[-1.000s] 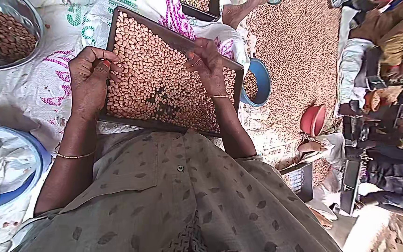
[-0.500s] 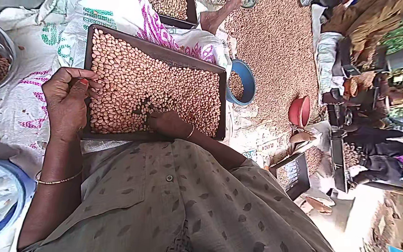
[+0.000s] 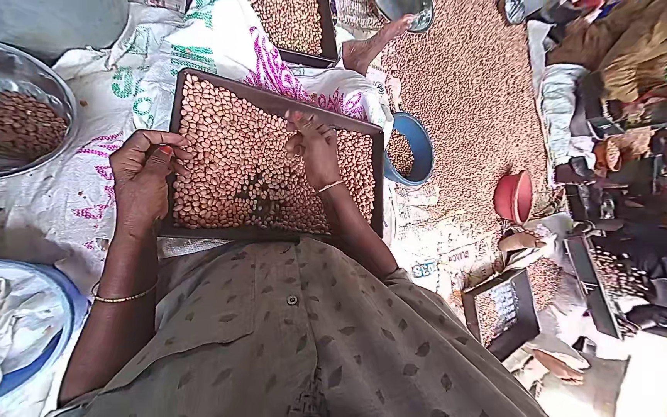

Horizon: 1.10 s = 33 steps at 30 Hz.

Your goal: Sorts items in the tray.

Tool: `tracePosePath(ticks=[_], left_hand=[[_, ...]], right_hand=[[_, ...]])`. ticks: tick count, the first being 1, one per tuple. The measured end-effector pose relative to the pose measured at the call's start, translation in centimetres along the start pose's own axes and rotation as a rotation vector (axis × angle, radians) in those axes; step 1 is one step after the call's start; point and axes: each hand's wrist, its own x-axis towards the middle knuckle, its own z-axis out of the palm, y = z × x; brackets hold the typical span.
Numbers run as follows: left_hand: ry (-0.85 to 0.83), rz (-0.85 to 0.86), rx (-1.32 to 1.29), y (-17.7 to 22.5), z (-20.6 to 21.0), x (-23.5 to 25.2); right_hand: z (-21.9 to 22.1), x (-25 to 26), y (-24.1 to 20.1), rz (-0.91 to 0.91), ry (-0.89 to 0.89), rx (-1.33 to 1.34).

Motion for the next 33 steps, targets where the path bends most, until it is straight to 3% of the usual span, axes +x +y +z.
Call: tracePosePath(ticks=[1,3,7,9,11,14,17,20,23,28,31,33], left_hand=[[0.005,-0.016,-0.034,0.3,0.0,-0.2],[0.009,-0.001,-0.049,0.0,-0.3,0.3],[0.046,-0.013,-0.123,-0.4,-0.4,0.5],[0.062,-0.028,-0.134,-0.1,-0.3,0.4],[0.072,-0.045,-0.151,0.2,-0.3,0.4],[0.076,-0.058,-0.174,0.4,-0.2,0.3],[0.068,-0.044,-0.188,0.2,-0.3,0.4],[0.052,-0.029,-0.185,0.0,-0.3,0.4],[0.051,-0.031,-0.175,0.0,-0.3,0.5],[0.058,-0.024,-0.181,0.0,-0.4,0.4],[0.065,-0.024,-0.195,0.1,-0.4,0.4],[0.071,-0.026,-0.206,0.0,-0.4,0.3]], right_hand=[[0.6,1.3,-1.1,0.044,0.065,0.126],[2.9,1.3,-0.9,-0.019,-0.037,0.115],[7.5,-3.3,2.9,-0.4,-0.841,-0.263],[8.1,-4.3,4.7,-0.603,-1.097,-0.616],[6.4,-3.8,5.5,-0.636,-1.096,-0.869],[1.3,-1.6,4.9,-0.468,-0.894,-1.08],[-3.9,-0.4,3.8,-0.305,-0.695,-1.101],[-6.5,-1.3,1.8,-0.062,-0.816,-0.957],[-5.2,-2.1,1.0,0.003,-0.936,-0.751],[1.9,-2.2,2.3,-0.403,-0.895,-0.691],[5.9,-4.6,1.9,-0.428,-1.097,-0.721],[6.2,-4.7,4.1,-0.467,-1.202,-0.652]])
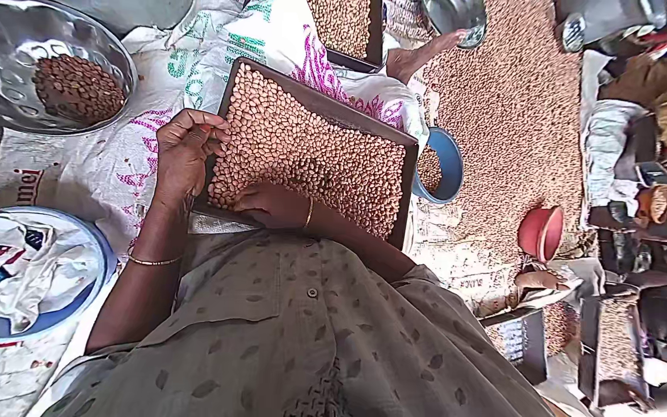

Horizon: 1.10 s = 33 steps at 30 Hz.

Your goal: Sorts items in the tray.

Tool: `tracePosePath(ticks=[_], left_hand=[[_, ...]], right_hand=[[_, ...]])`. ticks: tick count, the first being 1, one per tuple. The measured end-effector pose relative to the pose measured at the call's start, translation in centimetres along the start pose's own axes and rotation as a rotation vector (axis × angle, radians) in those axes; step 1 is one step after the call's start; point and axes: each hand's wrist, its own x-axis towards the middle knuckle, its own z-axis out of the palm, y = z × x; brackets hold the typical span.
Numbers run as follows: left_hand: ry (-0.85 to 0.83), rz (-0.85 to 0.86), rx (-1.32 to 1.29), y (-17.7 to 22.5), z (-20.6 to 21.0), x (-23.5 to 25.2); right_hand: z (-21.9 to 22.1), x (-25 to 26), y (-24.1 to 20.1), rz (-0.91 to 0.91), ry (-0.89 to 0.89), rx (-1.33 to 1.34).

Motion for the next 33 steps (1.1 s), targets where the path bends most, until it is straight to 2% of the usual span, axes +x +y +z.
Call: tracePosePath(ticks=[1,3,4,5,8,11,13,16,19,23,24,25,26,28,29,30,31,33], left_hand=[[-0.003,0.002,0.0,-0.1,0.0,0.0],[-0.013,0.011,0.018,-0.2,-0.1,0.0],[-0.013,0.01,0.025,-0.3,0.0,0.1],[-0.013,0.002,0.029,-0.2,0.1,0.1],[-0.011,-0.027,0.02,0.1,0.3,0.3],[0.008,-0.021,-0.008,-0.2,0.2,0.2],[0.018,-0.025,-0.012,-0.1,0.1,0.1],[0.022,-0.029,-0.01,0.0,0.1,0.2],[0.019,-0.027,-0.025,-0.1,0.1,0.2],[0.02,-0.025,-0.026,-0.2,0.1,0.2],[0.019,-0.028,-0.029,-0.2,0.1,0.1],[0.021,-0.028,-0.031,-0.2,0.1,0.1],[0.021,-0.027,-0.033,-0.1,0.2,0.2],[0.023,-0.03,-0.034,0.0,0.2,0.3],[0.027,-0.036,-0.036,0.0,0.3,0.2],[0.026,-0.04,-0.037,-0.1,0.3,0.1],[0.023,-0.041,-0.035,-0.1,0.3,0.1],[0.018,-0.034,-0.034,-0.1,0.2,0.3]], right_hand=[[-0.1,-0.6,1.0,-0.012,-0.008,0.064],[-2.1,-2.1,2.2,0.136,-0.088,0.272],[-3.0,-2.7,2.6,0.217,-0.077,0.355],[-3.4,-3.1,2.9,0.272,0.018,0.387],[-4.0,-1.8,2.4,0.337,0.316,0.285],[-3.4,1.2,1.9,0.247,0.433,0.125],[-2.3,3.1,2.2,0.189,0.435,-0.097],[-0.4,4.5,2.3,0.233,0.405,-0.359],[0.5,3.5,2.5,0.237,0.436,-0.408],[-1.6,2.7,2.6,0.289,0.304,-0.164],[-2.2,2.4,2.8,0.265,0.327,-0.064],[-3.0,1.9,3.1,0.226,0.415,0.073],[-4.1,1.7,3.1,0.192,0.58,0.261],[-7.5,1.8,2.7,0.17,1.003,0.683],[-9.4,2.0,2.3,0.197,1.148,0.841],[-10.4,2.2,2.0,0.24,1.214,0.903],[-10.5,2.4,1.8,0.28,1.203,0.875],[-8.4,3.0,1.4,0.304,0.97,0.653]])
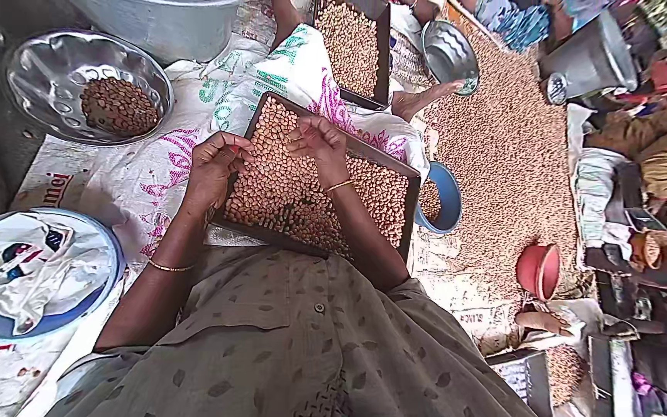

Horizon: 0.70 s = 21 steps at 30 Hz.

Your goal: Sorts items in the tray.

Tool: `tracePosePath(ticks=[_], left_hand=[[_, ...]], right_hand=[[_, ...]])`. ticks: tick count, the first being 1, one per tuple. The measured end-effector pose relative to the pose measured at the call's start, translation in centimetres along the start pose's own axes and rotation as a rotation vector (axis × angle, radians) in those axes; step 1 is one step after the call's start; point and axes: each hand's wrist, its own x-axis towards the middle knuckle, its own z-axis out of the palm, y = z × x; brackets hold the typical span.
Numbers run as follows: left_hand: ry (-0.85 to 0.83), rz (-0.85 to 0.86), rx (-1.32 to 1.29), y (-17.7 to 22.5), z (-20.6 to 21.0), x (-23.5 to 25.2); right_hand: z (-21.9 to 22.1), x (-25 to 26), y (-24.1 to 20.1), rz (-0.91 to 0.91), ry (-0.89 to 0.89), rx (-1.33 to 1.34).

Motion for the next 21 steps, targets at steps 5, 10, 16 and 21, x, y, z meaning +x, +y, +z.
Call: tracePosePath(ticks=[5,10,16,21], left_hand=[[0.015,0.001,-0.005,0.1,0.0,-0.2],[0.01,0.001,-0.003,0.2,0.1,-0.2],[-0.006,0.011,0.017,0.3,0.1,-0.2],[-0.015,0.015,0.03,0.1,-0.1,-0.3]], right_hand=[[4.2,-2.8,5.2,-0.365,-0.389,-0.895],[5.1,-3.3,6.3,-0.467,-0.323,-1.044],[2.3,-1.2,4.2,-0.411,-0.329,-0.703],[-2.6,3.3,-0.5,-0.146,0.3,-0.027]])
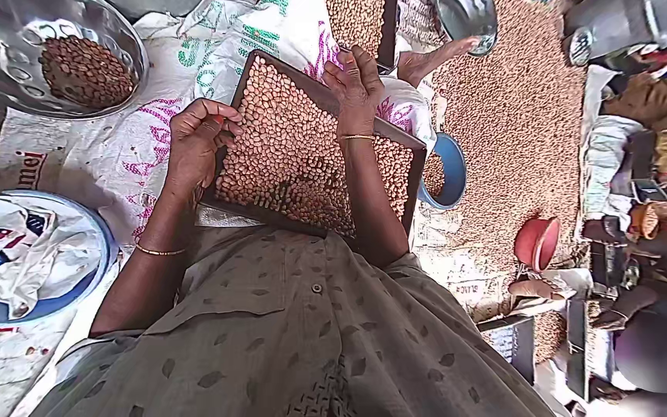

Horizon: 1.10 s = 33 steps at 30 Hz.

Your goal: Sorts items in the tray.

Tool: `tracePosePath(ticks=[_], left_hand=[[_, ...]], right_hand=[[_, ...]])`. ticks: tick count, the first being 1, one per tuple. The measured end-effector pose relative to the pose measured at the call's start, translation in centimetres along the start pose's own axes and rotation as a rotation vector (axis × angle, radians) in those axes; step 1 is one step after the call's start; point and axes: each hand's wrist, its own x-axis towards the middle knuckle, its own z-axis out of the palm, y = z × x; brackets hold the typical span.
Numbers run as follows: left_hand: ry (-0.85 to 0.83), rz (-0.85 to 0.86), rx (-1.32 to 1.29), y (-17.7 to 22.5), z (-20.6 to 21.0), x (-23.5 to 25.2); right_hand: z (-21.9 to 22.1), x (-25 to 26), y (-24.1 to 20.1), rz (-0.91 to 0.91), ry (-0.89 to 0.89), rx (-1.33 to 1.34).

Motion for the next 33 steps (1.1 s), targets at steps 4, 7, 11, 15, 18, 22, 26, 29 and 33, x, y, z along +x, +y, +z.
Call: tracePosePath(ticks=[4,7,11,15,18,22,26,29,33], left_hand=[[-0.005,-0.001,-0.003,0.0,-0.1,0.3],[-0.001,-0.004,-0.002,0.0,-0.1,0.2],[0.009,-0.004,-0.013,0.2,-0.1,0.1],[0.016,-0.034,-0.045,0.1,0.1,0.2],[0.008,-0.021,-0.052,0.1,0.1,0.2],[0.003,-0.024,-0.046,0.2,0.1,0.3],[0.004,-0.015,-0.042,0.1,0.0,0.1],[0.008,-0.009,-0.042,0.1,-0.1,0.2],[0.015,-0.017,-0.037,0.2,0.1,0.2]], right_hand=[[1.2,-5.7,0.5,-0.087,-0.616,-0.211],[3.3,-10.4,3.1,-0.352,-1.123,-0.495],[1.5,-9.6,4.9,-0.45,-1.077,-0.906],[-3.8,-6.0,2.6,-0.101,-0.86,-1.162],[-7.5,-5.5,0.1,0.119,-0.994,-1.028],[-6.2,-7.0,-0.7,-0.026,-1.094,-0.841],[-0.6,-9.8,1.5,-0.283,-1.097,-0.65],[1.8,-12.0,3.5,-0.354,-1.186,-0.736],[1.9,-13.0,4.5,-0.475,-1.147,-0.779]])
